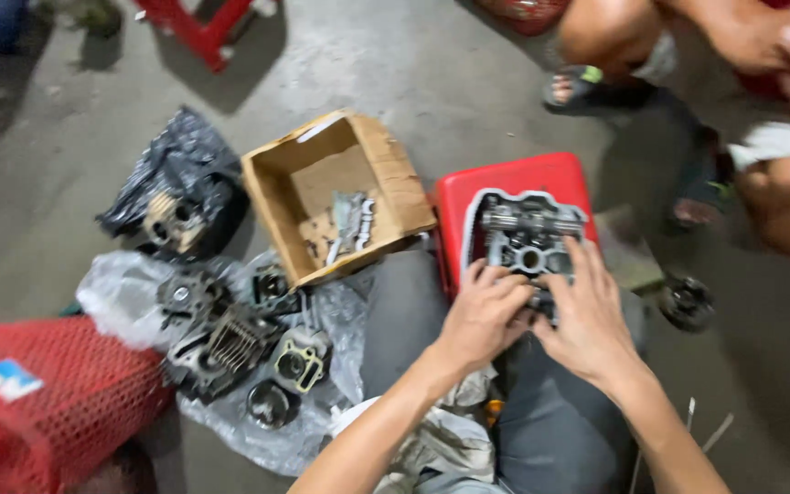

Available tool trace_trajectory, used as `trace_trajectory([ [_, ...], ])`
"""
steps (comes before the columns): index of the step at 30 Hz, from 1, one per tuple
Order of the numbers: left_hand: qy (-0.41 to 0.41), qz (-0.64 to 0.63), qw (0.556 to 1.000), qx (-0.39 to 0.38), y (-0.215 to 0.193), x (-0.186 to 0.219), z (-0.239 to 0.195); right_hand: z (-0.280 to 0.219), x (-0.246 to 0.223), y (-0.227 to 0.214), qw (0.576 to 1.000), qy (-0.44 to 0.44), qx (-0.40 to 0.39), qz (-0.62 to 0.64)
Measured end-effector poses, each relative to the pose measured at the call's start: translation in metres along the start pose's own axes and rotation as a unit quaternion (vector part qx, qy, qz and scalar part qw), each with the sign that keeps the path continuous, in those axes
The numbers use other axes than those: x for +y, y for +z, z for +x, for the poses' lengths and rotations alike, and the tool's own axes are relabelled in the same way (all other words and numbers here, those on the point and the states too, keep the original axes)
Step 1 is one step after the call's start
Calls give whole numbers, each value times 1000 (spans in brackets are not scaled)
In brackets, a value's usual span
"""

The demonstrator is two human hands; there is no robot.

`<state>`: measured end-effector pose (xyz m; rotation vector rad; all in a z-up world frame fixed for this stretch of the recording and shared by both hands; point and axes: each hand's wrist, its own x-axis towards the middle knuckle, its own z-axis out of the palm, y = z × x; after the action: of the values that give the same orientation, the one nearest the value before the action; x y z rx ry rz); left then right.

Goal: Inspecting and cleaning motorcycle engine cylinder head components using a micrometer and cloth

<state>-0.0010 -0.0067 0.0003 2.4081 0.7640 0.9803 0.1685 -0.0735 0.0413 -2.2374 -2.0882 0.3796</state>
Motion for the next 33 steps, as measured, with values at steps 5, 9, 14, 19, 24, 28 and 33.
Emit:
trace_trajectory([
  [5, -19, -3, 1000, 10, 5, 4, -4, -2, 1, 7, 999, 31, 14, -8],
  [9, -41, -67, 997, -28, -31, 17, 10, -1, -4, 5, 998, -1, 61, 14],
  [14, -41, -64, 997, -23, -30, 17, 9, 0, -4, 5, 998, 13, 52, 33],
  [19, -43, -58, 997, -34, -27, 15, 6, -1, 0, 9, 998, 14, 50, 41],
  [24, -42, -55, 997, -39, -23, 13, 4, 0, 1, 8, 998, 6, 50, 40],
  [28, -39, -58, 997, -24, -27, 15, 6, 1, -1, 6, 999, 21, 27, 30],
  [33, -39, -55, 997, -24, -26, 15, 5, -2, 1, 8, 999, 17, 34, 29],
])
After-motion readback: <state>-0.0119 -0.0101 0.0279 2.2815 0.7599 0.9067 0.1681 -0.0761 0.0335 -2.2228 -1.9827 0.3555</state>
